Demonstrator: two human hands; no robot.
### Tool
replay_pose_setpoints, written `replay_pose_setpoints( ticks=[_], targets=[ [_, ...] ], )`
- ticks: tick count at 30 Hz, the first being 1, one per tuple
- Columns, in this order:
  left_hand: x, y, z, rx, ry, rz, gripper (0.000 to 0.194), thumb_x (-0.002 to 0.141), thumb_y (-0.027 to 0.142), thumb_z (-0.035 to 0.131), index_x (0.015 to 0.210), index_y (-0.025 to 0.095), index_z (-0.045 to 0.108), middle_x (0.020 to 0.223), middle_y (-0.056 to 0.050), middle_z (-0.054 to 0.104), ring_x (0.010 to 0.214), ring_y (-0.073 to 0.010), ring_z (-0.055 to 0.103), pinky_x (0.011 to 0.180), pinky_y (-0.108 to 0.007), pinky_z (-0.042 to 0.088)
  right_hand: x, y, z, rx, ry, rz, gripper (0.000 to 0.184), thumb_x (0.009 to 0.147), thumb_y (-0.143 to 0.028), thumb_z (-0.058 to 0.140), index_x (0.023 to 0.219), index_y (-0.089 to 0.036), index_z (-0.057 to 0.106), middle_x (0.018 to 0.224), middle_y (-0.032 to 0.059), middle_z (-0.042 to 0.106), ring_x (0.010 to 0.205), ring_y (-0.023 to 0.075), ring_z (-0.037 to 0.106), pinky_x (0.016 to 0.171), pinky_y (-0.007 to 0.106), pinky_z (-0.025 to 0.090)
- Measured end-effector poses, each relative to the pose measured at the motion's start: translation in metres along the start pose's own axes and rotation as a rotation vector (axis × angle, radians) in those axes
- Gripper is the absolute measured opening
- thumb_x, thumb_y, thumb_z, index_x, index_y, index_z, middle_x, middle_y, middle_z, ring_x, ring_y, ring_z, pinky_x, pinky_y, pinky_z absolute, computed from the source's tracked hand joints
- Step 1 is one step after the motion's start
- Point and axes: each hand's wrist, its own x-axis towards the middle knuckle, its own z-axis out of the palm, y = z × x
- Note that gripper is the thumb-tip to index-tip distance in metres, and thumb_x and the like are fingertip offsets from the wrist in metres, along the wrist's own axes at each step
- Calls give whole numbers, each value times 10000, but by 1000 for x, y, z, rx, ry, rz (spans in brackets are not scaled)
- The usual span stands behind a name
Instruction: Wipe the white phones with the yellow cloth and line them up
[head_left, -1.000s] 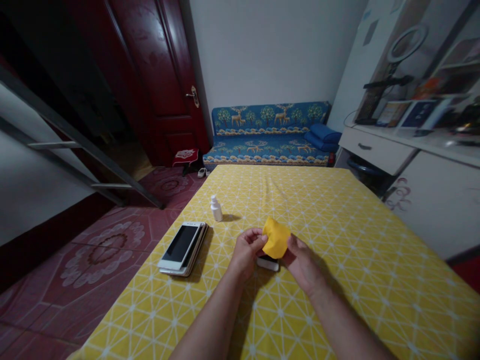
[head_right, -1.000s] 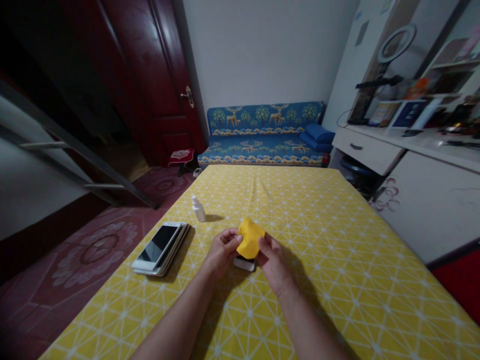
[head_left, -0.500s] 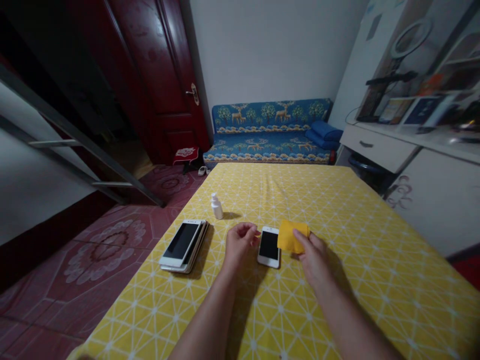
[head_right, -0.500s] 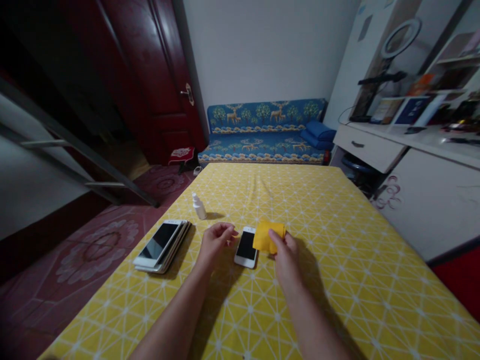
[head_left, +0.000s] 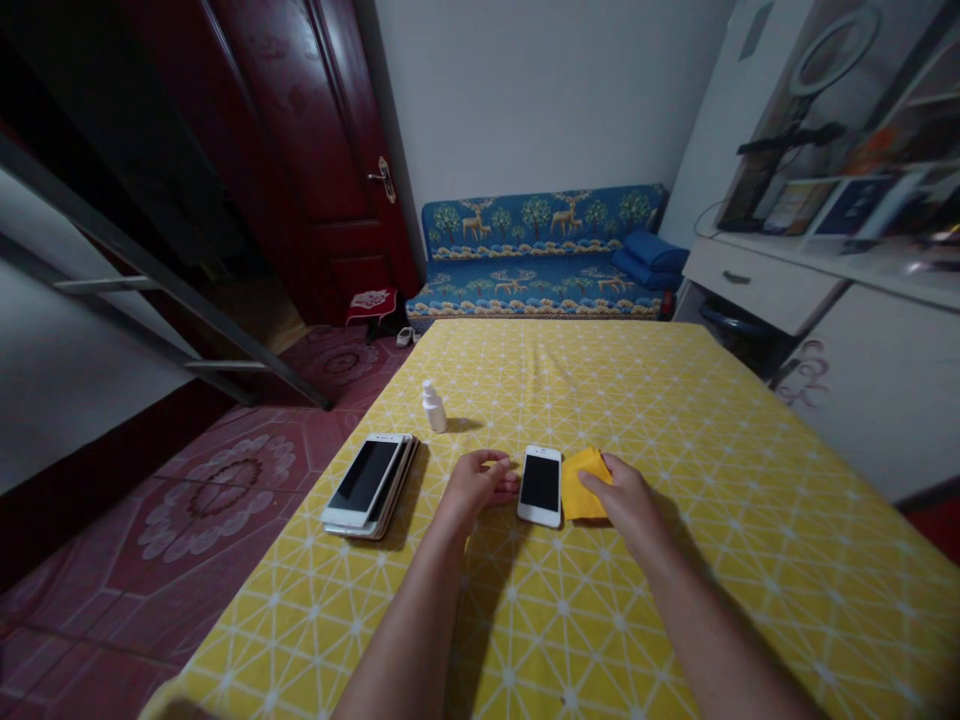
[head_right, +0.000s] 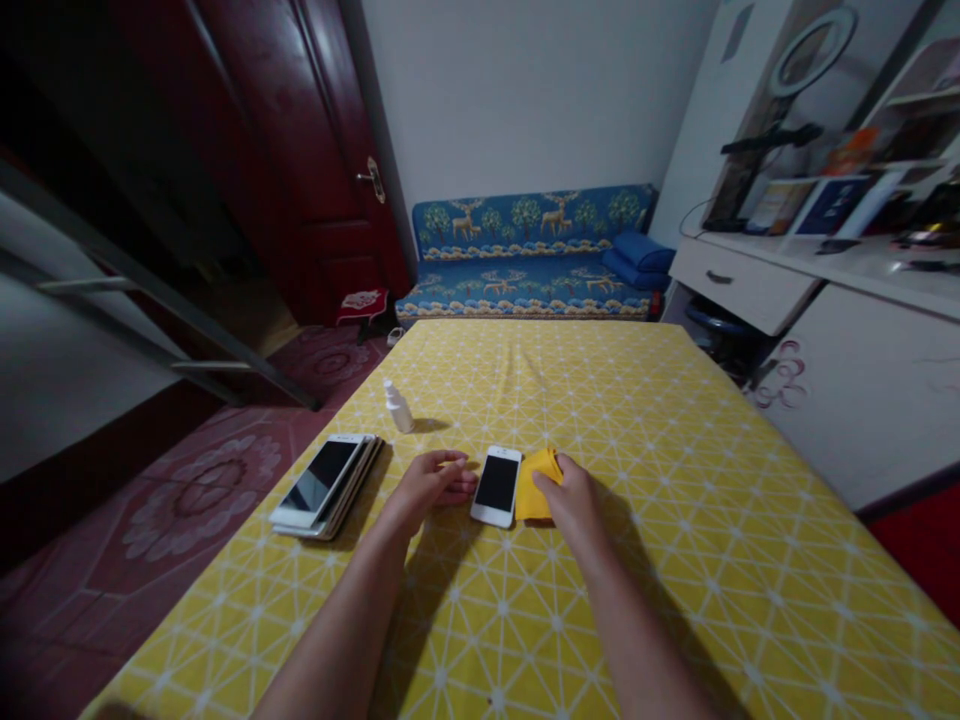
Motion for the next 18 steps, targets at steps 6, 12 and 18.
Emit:
replay_pose_setpoints(
  ticks=[6,12,18],
  targets=[
    [-3,1,5,-18,15,-17,77,895,115,581,964,103,614,708,-79,719,608,-128,673,634,-226,539,5,12,1,-99,54,-176,151,611,-368,657,699,-273,581,649,13,649,556,212,601,494,326,463],
    [-2,-1,7,-15,10,-22,172,892,134,577,1039,100,659,716,-62,715,653,-147,671,683,-252,523,13,24,-1,-86,40,-159,193,639,-404,649,768,-272,590,736,24,691,622,223,635,542,324,483],
    [-7,0,8,-36,-25,-27,347,892,108,560,1236,66,574,809,-78,727,701,-138,667,709,-248,519,11,22,0,-97,70,-151,220,661,-411,635,825,-271,591,787,31,692,690,227,659,597,317,519]
  ],
)
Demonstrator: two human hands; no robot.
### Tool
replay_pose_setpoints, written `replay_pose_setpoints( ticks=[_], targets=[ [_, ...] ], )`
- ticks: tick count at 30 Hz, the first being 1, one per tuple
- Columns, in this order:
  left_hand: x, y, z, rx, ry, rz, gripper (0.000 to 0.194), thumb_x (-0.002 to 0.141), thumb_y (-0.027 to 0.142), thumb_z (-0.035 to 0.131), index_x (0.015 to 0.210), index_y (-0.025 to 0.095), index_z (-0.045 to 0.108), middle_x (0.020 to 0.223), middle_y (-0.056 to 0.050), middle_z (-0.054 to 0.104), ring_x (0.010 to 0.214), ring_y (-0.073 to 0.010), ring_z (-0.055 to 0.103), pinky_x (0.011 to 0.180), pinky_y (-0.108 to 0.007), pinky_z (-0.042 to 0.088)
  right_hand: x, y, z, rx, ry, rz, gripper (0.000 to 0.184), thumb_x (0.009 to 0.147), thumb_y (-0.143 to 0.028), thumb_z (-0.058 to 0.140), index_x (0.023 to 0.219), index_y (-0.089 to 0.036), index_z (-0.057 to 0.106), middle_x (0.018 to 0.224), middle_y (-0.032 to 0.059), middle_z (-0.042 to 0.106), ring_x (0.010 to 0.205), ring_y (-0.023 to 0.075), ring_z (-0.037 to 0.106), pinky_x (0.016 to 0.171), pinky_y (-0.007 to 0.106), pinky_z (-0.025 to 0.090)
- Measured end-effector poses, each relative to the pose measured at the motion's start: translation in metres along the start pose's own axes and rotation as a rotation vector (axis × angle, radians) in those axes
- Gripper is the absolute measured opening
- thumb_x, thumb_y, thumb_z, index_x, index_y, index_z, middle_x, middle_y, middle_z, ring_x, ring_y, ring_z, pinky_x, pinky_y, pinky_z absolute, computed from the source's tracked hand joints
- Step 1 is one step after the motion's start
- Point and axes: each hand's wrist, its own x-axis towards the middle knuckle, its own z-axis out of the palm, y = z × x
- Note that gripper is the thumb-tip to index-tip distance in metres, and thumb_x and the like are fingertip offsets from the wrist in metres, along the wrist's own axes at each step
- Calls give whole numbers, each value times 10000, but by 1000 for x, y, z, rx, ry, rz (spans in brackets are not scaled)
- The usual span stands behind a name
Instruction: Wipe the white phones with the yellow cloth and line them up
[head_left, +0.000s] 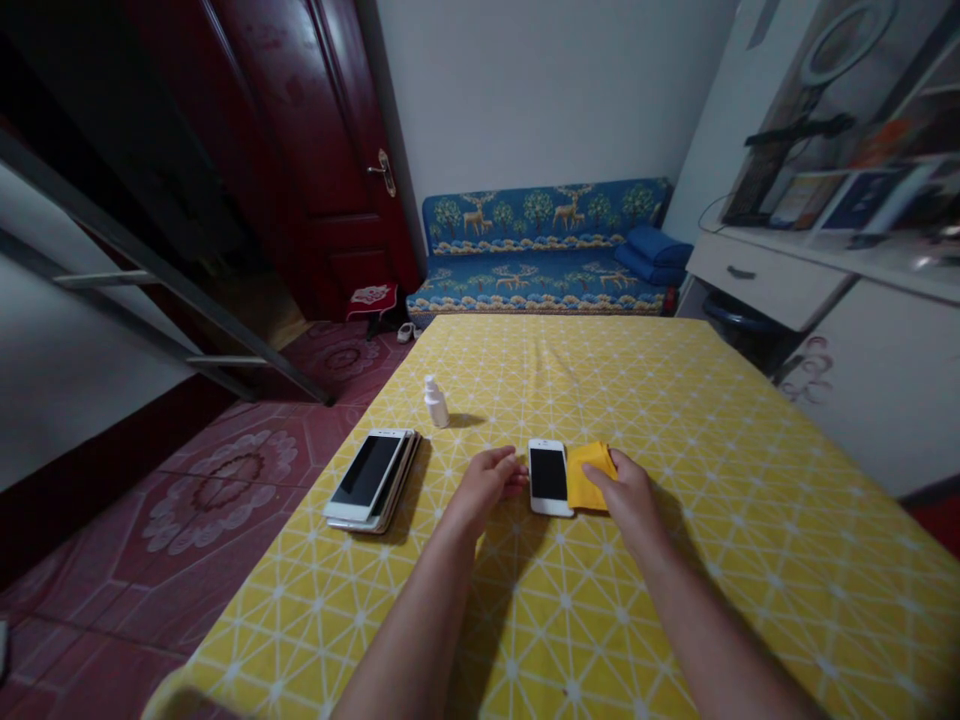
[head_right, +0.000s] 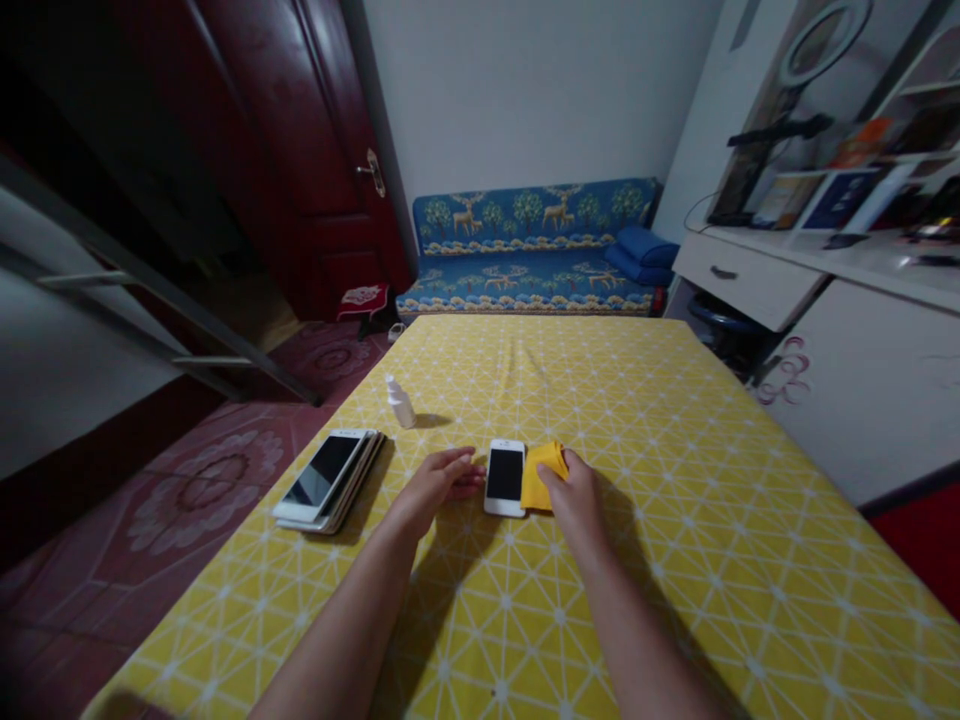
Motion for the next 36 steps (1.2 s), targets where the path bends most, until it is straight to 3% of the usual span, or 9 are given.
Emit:
replay_pose_setpoints(
  ticks=[5,11,18,21,27,32,36],
  targets=[
    [-4,0,1,-41,-32,-9,430,877,122,592,1298,61,534,863,-98,728,743,-145,668,760,-260,520,-3,-6,-1,-6,14,43,233,653,-418,623,825,-265,590,779,33,698,691,228,667,599,311,527],
    [-6,1,2,-159,-75,-39,495,861,160,634,1330,104,485,887,-113,721,768,-166,682,748,-289,537,-2,-5,-1,-37,58,-2,241,648,-417,646,821,-251,624,788,44,711,699,240,674,593,318,527],
    [-2,-5,13,-229,-73,-62,267,828,126,648,1092,87,631,838,-106,704,658,-121,641,647,-225,498,-10,-7,9,114,-10,-17,194,653,-362,699,814,-260,661,755,27,725,677,243,681,583,337,543],
    [-3,-11,20,-149,-125,-8,218,831,224,686,1007,95,697,781,-75,675,616,-104,594,603,-214,463,-12,-5,10,100,-9,-24,209,664,-361,692,837,-247,666,767,32,729,681,239,680,578,327,538],
    [3,-25,28,-10,-242,159,427,790,428,723,1083,119,697,746,-51,659,614,-132,590,632,-253,488,-11,-5,12,87,-48,-28,246,662,-385,687,867,-251,665,819,40,736,740,251,692,624,341,545],
    [8,-29,24,26,-179,155,297,785,357,698,956,114,696,739,-51,681,611,-157,622,622,-267,502,-13,-7,16,91,-29,-68,188,642,-368,695,793,-264,652,747,27,714,694,244,673,577,331,533],
    [8,-26,20,-64,-136,76,225,788,229,621,963,107,693,799,-91,722,683,-204,677,650,-311,546,-15,-9,14,117,17,-55,235,683,-372,685,882,-256,637,771,27,711,637,222,656,516,305,509]
  ],
)
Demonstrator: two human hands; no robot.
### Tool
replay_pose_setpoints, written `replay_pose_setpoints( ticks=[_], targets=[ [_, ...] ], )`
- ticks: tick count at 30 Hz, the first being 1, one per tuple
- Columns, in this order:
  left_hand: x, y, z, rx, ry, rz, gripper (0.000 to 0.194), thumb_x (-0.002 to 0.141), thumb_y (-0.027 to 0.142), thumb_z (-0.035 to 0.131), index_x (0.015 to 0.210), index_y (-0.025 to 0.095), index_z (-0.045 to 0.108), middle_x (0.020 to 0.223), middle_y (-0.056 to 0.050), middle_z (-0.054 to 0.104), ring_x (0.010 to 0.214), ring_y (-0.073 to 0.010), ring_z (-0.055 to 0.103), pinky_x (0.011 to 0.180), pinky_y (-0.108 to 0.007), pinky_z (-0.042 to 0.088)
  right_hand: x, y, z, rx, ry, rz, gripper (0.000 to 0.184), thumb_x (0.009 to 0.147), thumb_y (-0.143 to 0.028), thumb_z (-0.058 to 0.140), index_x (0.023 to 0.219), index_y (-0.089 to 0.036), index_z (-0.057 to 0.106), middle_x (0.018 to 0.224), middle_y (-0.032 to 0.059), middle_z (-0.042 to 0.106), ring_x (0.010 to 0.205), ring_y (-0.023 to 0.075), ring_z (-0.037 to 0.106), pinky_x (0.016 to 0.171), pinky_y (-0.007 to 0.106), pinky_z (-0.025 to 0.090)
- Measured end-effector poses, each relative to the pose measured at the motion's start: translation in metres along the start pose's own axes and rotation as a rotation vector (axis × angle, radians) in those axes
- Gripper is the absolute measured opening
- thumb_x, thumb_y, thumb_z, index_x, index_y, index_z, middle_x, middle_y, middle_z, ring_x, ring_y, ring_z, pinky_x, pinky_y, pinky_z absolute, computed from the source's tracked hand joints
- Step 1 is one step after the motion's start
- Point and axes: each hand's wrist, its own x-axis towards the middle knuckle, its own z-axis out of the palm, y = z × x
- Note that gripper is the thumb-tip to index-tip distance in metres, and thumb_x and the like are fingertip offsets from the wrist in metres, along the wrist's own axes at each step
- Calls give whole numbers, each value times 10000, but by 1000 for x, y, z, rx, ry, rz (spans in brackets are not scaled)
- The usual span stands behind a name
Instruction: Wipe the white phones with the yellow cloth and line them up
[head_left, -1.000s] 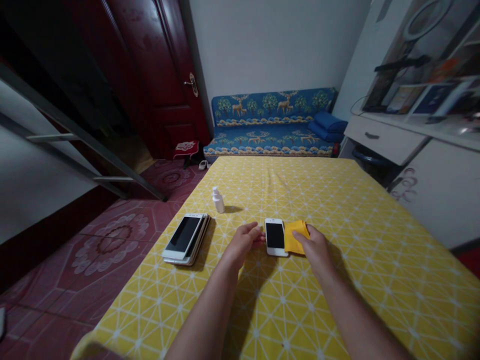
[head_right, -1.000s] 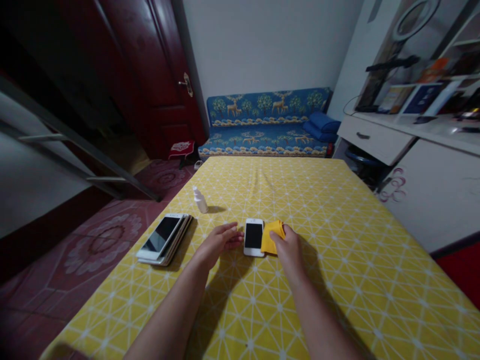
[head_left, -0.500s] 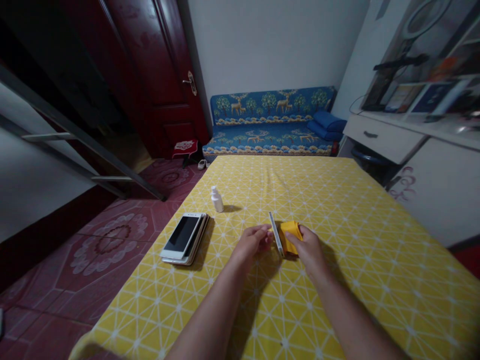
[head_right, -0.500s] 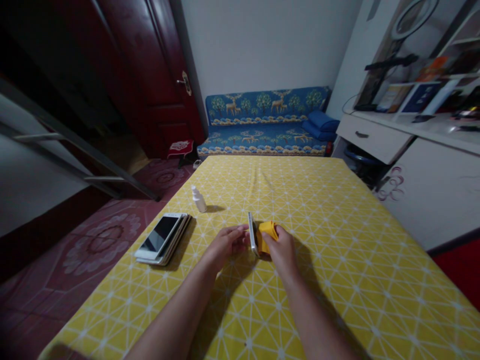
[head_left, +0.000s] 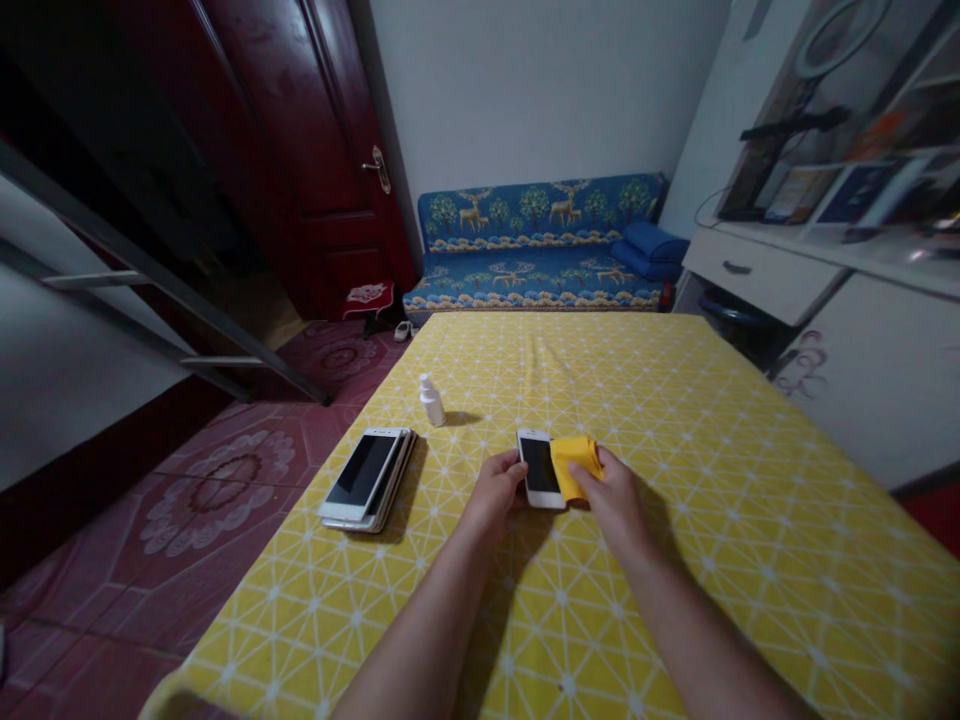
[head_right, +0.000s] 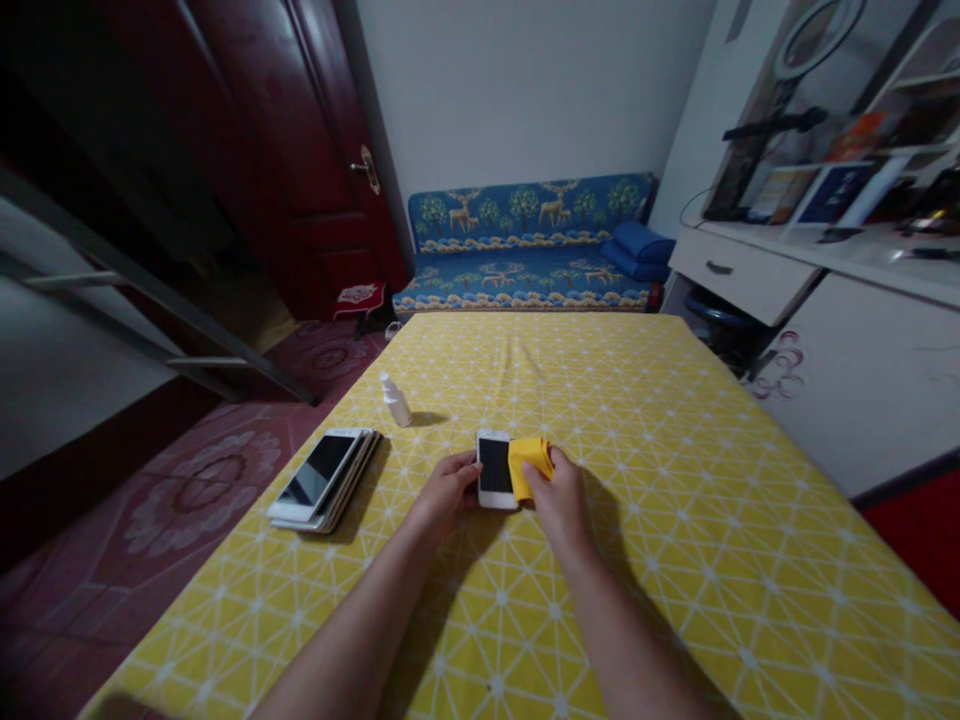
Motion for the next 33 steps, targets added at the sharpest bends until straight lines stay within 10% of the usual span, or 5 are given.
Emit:
replay_pose_setpoints(
  ticks=[9,18,33],
  targets=[
    [-3,-5,6,-183,-119,62,427,740,275,738,1123,101,668,999,-169,725,815,-260,707,721,-383,577,-3,-19,-8,39,113,-119,295,757,-480,693,881,-216,646,823,43,698,723,214,632,639,304,505],
    [-10,-10,21,-168,-208,101,571,682,397,822,1161,119,680,1005,-169,718,847,-271,695,729,-369,557,0,-20,-13,-316,291,-667,175,906,-308,547,884,-212,692,838,47,592,779,183,601,719,310,499],
    [-14,-13,26,-165,-248,141,498,708,353,796,1146,140,692,1016,-141,710,785,-211,663,649,-273,498,-10,-17,-5,-700,130,-729,435,911,-174,376,1150,-302,717,953,67,607,788,187,596,652,272,455]
  ],
)
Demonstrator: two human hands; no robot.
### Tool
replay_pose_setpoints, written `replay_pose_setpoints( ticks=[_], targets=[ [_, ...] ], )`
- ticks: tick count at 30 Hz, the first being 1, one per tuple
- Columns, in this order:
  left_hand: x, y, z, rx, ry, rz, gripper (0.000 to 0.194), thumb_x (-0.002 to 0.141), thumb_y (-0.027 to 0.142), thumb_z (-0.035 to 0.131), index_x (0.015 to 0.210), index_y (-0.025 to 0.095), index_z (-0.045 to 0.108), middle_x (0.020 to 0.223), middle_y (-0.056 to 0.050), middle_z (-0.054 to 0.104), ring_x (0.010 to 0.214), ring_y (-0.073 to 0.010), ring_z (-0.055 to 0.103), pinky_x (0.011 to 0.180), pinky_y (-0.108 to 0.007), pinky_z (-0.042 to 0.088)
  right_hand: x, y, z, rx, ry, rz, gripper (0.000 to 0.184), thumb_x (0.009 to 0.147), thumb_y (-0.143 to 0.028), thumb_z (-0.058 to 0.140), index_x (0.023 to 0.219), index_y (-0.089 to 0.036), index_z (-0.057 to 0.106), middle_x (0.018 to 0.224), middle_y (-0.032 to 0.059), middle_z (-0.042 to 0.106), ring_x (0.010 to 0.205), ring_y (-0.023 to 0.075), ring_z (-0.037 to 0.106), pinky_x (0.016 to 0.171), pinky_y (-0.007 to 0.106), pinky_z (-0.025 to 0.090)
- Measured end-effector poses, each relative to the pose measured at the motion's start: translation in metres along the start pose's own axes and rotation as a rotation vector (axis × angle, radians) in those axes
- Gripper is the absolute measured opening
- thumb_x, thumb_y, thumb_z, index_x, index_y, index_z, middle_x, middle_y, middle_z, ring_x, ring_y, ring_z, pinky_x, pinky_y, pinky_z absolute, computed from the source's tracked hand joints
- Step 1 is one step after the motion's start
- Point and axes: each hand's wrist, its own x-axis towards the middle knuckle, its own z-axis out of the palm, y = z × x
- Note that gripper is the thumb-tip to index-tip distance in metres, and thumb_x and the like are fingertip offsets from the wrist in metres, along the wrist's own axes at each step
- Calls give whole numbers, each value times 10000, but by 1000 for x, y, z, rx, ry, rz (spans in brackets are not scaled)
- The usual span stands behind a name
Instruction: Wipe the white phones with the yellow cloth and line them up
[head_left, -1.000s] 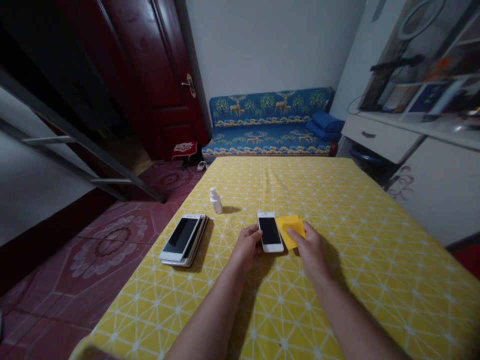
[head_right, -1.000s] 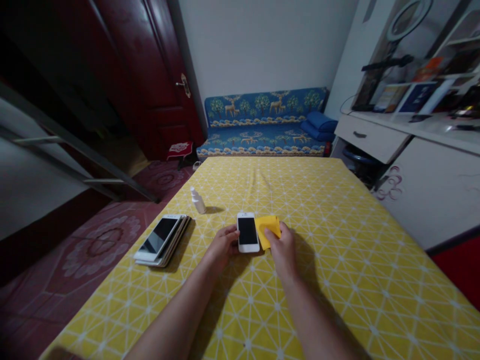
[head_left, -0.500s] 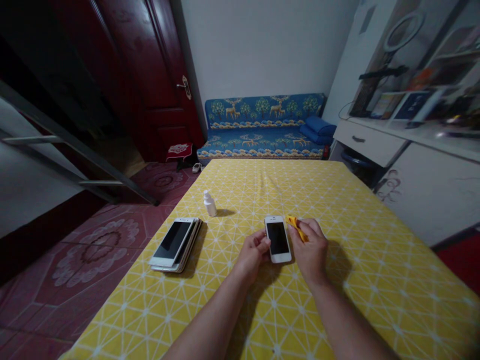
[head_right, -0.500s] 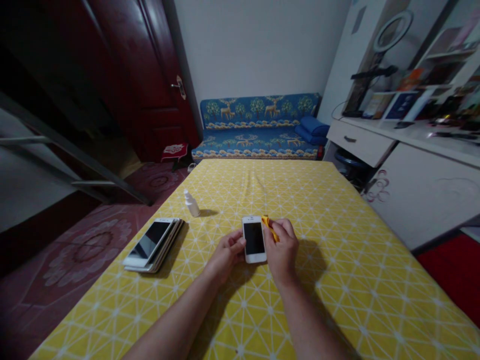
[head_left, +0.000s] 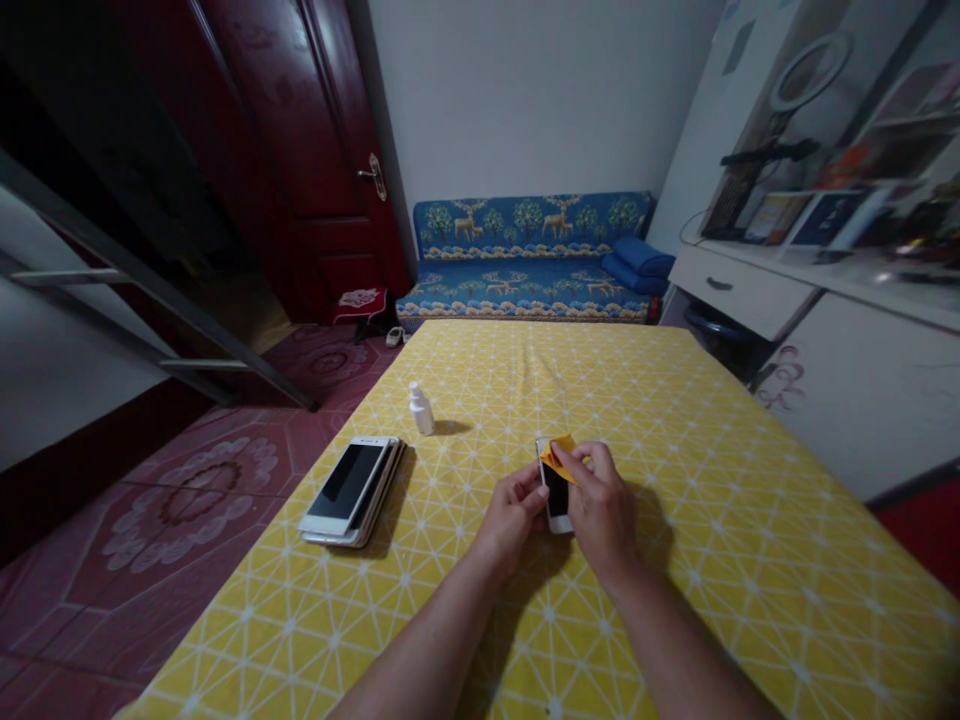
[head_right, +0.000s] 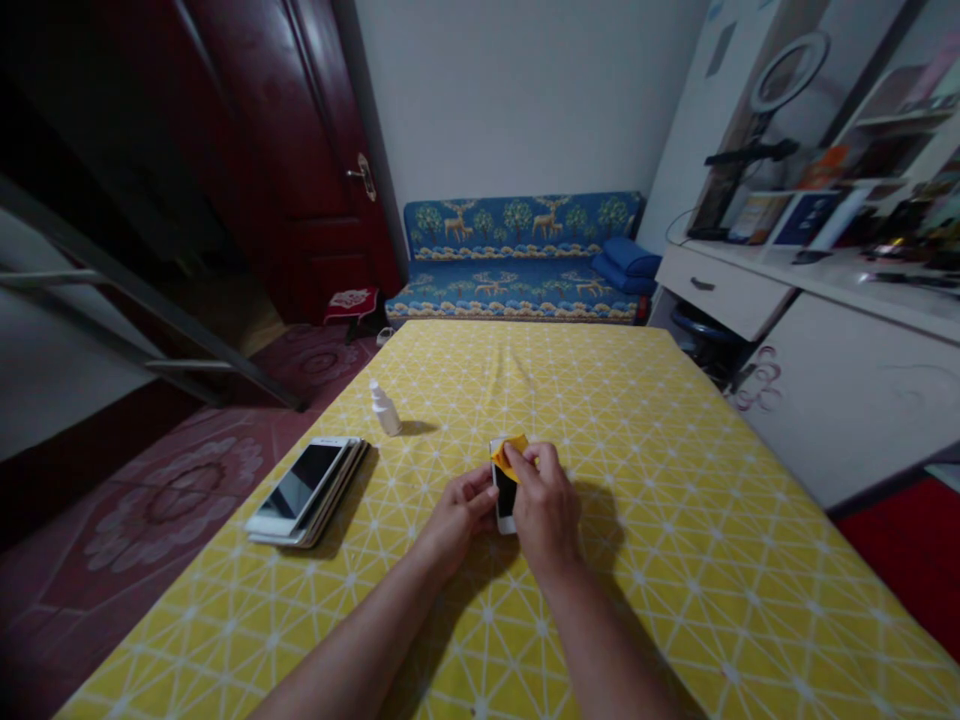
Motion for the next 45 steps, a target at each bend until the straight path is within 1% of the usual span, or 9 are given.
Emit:
replay_pose_setpoints(
  ticks=[7,10,13,17,24,31,36,41,45],
  targets=[
    [1,-7,-1,22,89,-33,375,656,384,829,878,102,721,766,-76,664,642,-139,588,638,-258,479,0,-8,1,19,-54,-106,469,902,-126,371,1140,-318,727,959,57,632,828,185,609,670,258,450],
    [0,-4,-2,-4,52,-14,438,671,389,823,1007,125,722,869,-101,690,695,-167,613,639,-272,489,1,-1,-1,-47,-1,-109,486,887,-91,376,1166,-296,716,961,62,625,825,185,611,667,262,445],
    [0,2,-2,-26,-1,6,543,698,384,810,1174,153,685,1028,-143,703,788,-214,651,664,-289,497,2,9,-4,-152,43,-45,500,861,-56,388,1179,-273,708,966,61,614,767,166,598,591,246,406],
    [0,5,-1,-21,-13,3,538,707,391,805,1170,144,687,1032,-155,707,800,-229,659,661,-292,489,3,11,-6,-213,60,-30,502,850,-26,396,1179,-247,704,972,58,606,719,137,586,541,227,364],
    [-1,-3,-1,-18,70,-9,338,652,378,840,831,122,711,728,-57,645,620,-134,570,610,-253,446,1,-7,-3,-150,16,-197,466,894,-50,386,1160,-258,707,935,52,618,785,156,615,627,232,424],
    [0,7,-2,-7,-7,6,518,696,389,811,1138,140,703,1035,-159,703,793,-232,656,656,-296,487,3,13,-7,-216,78,-39,509,835,-14,405,1165,-261,704,969,51,612,716,138,584,551,231,367],
    [2,2,-5,-24,15,23,499,685,383,820,1108,141,717,978,-144,712,753,-213,647,660,-308,499,-1,2,-5,-169,22,-112,472,872,-32,416,1179,-257,695,946,56,611,760,154,604,579,232,392],
    [3,-3,-8,-43,107,17,363,626,337,856,886,113,737,796,-87,685,667,-152,600,636,-264,479,-4,-15,2,-119,-26,-211,511,851,6,409,1171,-265,702,923,46,612,748,149,592,620,236,422],
    [2,4,-7,-59,46,37,465,669,358,836,1062,138,726,961,-131,708,757,-197,641,665,-296,498,-1,-4,-2,-151,-6,-154,516,842,2,417,1167,-276,707,948,48,613,757,151,595,601,235,406]
  ],
)
